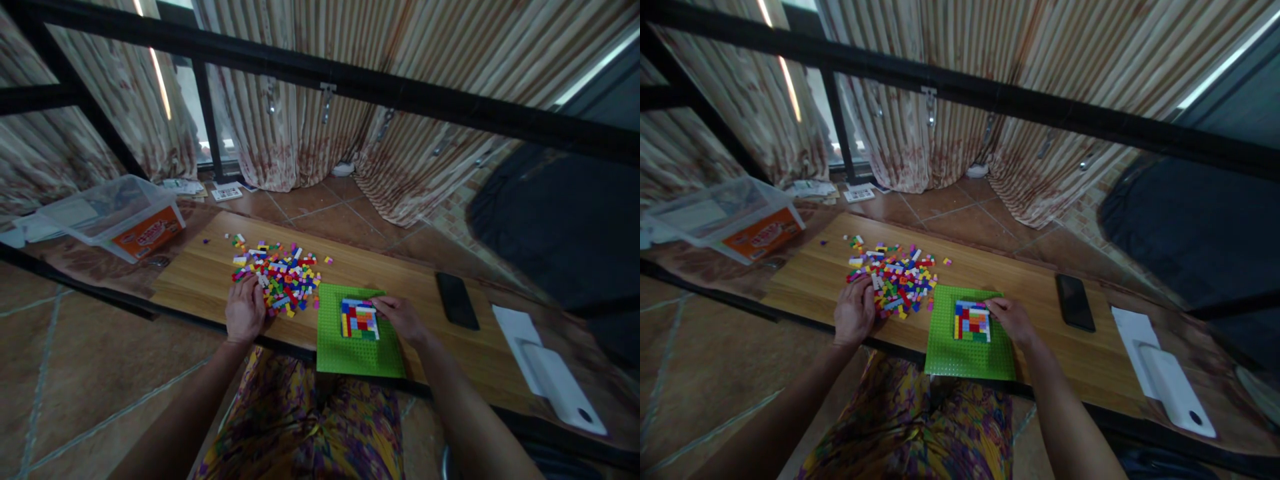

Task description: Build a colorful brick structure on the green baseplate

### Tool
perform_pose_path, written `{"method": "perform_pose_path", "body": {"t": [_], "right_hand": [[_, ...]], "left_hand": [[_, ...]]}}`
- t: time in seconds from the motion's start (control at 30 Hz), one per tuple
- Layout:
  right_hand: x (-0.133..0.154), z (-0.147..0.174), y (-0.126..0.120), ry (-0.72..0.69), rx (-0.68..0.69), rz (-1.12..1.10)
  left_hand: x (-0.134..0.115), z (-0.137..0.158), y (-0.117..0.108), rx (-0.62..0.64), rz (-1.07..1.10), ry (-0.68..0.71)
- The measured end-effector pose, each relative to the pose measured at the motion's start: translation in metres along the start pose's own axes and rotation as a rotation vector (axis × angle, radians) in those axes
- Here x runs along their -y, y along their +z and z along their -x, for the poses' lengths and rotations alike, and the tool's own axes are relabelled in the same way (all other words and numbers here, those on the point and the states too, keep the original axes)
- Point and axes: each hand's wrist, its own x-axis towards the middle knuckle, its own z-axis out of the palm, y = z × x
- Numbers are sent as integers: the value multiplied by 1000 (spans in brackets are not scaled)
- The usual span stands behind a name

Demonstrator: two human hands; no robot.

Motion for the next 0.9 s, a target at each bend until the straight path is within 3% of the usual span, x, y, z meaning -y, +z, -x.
{"method": "perform_pose_path", "body": {"t": [0.3, 0.5, 0.57, 0.7, 0.9], "right_hand": [[-5, 0, 1, 26, -36, 40], [17, 17, 25, -139, -421, 281], [33, 23, 41, -247, -398, 296], [59, 25, 76, -401, -174, 432], [73, 12, 112, -390, -81, 806]], "left_hand": [[0, 1, 0, 6, 3, -3], [-1, 2, 0, 13, -1, -12], [-2, 2, -1, 16, 3, -6], [-3, 2, -1, 4, 3, -6], [-3, 2, -1, 3, 6, 12]]}}
